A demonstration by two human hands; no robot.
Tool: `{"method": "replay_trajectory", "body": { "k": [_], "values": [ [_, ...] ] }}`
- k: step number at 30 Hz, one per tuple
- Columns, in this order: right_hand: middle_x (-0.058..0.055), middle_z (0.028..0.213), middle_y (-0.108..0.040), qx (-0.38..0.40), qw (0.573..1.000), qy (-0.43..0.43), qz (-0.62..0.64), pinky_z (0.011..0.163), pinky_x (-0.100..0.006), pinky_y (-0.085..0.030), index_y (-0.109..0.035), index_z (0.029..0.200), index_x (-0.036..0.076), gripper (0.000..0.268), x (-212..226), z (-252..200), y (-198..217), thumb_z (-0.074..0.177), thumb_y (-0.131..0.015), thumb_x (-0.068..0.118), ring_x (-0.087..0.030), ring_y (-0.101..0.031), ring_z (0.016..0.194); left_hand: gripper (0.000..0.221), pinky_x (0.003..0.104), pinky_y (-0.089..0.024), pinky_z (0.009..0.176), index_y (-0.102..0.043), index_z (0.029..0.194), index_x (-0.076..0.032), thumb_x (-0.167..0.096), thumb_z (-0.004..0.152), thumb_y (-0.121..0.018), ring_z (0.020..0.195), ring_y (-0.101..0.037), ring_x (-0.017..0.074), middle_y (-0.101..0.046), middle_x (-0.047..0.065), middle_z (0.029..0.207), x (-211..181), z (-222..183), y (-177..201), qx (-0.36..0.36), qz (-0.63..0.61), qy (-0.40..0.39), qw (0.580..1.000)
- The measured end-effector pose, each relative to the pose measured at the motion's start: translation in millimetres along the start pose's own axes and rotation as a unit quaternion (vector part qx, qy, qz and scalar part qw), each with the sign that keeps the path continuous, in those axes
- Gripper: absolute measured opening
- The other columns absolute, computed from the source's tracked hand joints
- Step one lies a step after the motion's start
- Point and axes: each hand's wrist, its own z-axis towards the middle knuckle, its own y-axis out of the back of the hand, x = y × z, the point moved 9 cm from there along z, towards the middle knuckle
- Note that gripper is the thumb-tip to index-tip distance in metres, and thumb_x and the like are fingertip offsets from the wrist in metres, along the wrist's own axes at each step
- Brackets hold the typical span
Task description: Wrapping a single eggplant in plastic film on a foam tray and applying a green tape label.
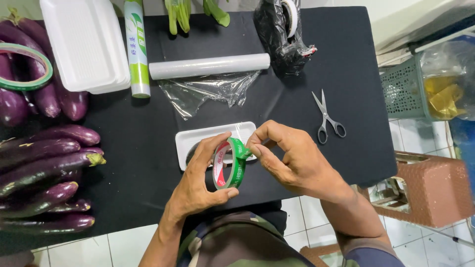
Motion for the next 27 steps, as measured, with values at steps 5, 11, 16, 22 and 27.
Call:
{"method": "replay_trajectory", "body": {
  "k": [5, 11, 16, 22, 27],
  "values": [
    [-0.012, 0.070, -0.065, -0.008, 1.000, 0.021, -0.011, 0.056, -0.035, -0.060, -0.067, 0.091, 0.004, 0.010, 7, 4, -1, 0.097, -0.060, 0.006, -0.020, -0.067, 0.063, 0.108, 0.047, -0.055, 0.095, -0.040, 0.153, -0.004, -0.052, 0.067, -0.084, 0.124, -0.056, 0.0357, -0.046, 0.022, 0.146, -3, 4, 2, -0.019, -0.017, 0.000, 1.000],
    [-0.011, 0.067, -0.063, -0.009, 1.000, 0.022, 0.017, 0.058, -0.035, -0.059, -0.067, 0.092, 0.003, 0.009, 12, 6, 6, 0.097, -0.060, 0.005, -0.016, -0.062, 0.061, 0.106, 0.044, -0.057, 0.093, -0.041, 0.155, -0.011, -0.042, 0.064, -0.086, 0.126, -0.054, 0.0318, -0.046, 0.015, 0.148, -12, 7, -1, 0.004, -0.008, -0.019, 1.000],
    [-0.010, 0.066, -0.062, -0.015, 0.999, 0.025, 0.032, 0.056, -0.033, -0.057, -0.065, 0.093, 0.002, 0.010, 16, 10, 7, 0.098, -0.059, 0.007, -0.012, -0.058, 0.062, 0.117, 0.051, -0.057, 0.093, -0.024, 0.160, -0.007, -0.038, 0.066, -0.085, 0.130, -0.051, 0.0392, -0.039, 0.021, 0.156, -30, 6, -5, -0.010, -0.022, -0.018, 1.000],
    [-0.002, 0.084, -0.063, -0.031, 0.999, -0.005, -0.012, 0.066, -0.021, -0.051, -0.057, 0.097, 0.007, 0.015, 33, 4, 16, 0.104, -0.054, 0.019, -0.009, -0.060, 0.070, 0.092, 0.040, -0.057, 0.100, -0.037, 0.151, -0.017, -0.026, 0.066, -0.071, 0.129, -0.055, 0.0243, -0.045, 0.011, 0.148, -47, 11, -2, 0.010, 0.035, 0.015, 0.999],
    [-0.001, 0.083, -0.058, -0.018, 1.000, -0.001, 0.002, 0.063, -0.022, -0.047, -0.056, 0.096, 0.007, 0.013, 36, 6, 11, 0.104, -0.052, 0.017, -0.009, -0.053, 0.067, 0.096, 0.041, -0.051, 0.106, -0.027, 0.156, -0.013, -0.031, 0.074, -0.074, 0.147, -0.042, 0.0303, -0.034, 0.016, 0.161, -58, 11, -7, 0.026, 0.041, -0.022, 0.999]
  ]
}}
